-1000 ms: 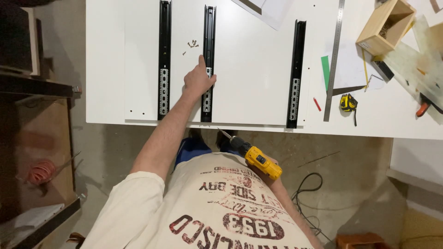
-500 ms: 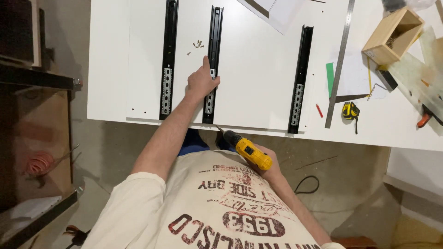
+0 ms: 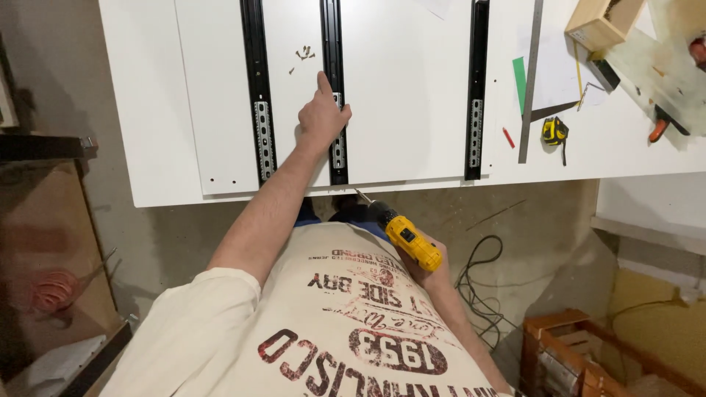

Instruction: Attach drawer slides to a wooden panel using a power drill and screws.

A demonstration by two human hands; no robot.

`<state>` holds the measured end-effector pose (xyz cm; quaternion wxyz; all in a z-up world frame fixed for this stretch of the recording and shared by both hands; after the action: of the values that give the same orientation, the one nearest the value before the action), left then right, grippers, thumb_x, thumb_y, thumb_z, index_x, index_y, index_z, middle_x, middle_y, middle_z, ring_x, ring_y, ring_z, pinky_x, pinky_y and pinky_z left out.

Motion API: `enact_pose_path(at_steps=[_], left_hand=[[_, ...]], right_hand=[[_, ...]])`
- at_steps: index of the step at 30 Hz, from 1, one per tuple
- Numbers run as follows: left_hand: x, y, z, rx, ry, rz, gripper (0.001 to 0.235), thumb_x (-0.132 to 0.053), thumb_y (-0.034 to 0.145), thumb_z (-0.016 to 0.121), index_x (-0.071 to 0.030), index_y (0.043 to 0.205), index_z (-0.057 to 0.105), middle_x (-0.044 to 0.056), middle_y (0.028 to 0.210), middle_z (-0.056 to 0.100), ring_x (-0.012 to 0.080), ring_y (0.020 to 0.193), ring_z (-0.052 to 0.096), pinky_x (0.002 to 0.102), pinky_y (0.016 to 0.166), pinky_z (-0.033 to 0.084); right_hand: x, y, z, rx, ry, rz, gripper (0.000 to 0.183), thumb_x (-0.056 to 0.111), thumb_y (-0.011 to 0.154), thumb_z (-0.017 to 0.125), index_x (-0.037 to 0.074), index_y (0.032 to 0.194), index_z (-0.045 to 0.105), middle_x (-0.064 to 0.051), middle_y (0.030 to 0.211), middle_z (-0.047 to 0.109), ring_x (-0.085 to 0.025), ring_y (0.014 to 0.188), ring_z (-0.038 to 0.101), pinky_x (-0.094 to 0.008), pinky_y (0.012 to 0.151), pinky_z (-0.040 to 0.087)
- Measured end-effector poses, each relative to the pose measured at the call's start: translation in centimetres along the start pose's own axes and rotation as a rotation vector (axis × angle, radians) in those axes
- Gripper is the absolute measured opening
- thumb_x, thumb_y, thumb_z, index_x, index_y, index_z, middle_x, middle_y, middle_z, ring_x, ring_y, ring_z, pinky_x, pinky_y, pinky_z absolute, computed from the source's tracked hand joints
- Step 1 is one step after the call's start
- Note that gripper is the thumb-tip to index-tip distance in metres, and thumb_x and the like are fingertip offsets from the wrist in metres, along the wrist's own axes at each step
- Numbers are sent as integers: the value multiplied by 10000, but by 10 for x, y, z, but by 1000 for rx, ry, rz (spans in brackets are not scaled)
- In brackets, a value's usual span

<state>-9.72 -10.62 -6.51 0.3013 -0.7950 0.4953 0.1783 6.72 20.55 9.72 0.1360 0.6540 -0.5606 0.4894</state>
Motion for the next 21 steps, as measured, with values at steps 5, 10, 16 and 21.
enact_pose_path(at_steps=[5, 10, 16, 21], left_hand=[[-1, -1, 1, -3, -1, -5, 891, -367, 932, 622, 59, 1577, 179, 202, 1086, 680, 425, 860, 746, 564, 654, 615], [-9, -9, -8, 34, 2, -38, 901, -359, 946, 621, 69, 1584, 150, 214, 1119, 663, 441, 900, 740, 575, 702, 610], [-11, -3, -40, 108, -63, -79, 1042, -554, 947, 595, 103, 1575, 85, 345, 1423, 525, 440, 978, 733, 581, 754, 611], [-32, -7, -121, 359, 21, -211, 988, -662, 1007, 403, 66, 1606, 104, 8, 843, 710, 196, 757, 709, 407, 758, 575]], right_hand=[[11, -2, 4, -26, -66, 1, 163, 160, 863, 779, 43, 947, 702, -188, 875, 746, -333, 854, 743, -423, 704, 537], [31, 3, 4, -49, -123, 19, 156, 82, 850, 774, -2, 959, 699, -226, 886, 744, -403, 867, 736, -458, 709, 544], [10, 10, 3, -47, -167, -2, 185, 77, 837, 785, 12, 998, 722, -222, 918, 754, -415, 870, 731, -468, 708, 535], [-30, 14, 4, -19, -232, 40, 472, 297, 834, 814, 103, 1245, 686, -48, 1005, 783, -176, 864, 765, -283, 723, 624]])
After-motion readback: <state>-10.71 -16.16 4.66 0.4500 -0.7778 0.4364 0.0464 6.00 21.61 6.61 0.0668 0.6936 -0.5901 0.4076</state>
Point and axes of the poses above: each hand's wrist, its own y-axis towards the middle knuckle, its own z-axis out of the palm, x = y × z, the point moved 10 cm from there along y, towards the middle knuckle
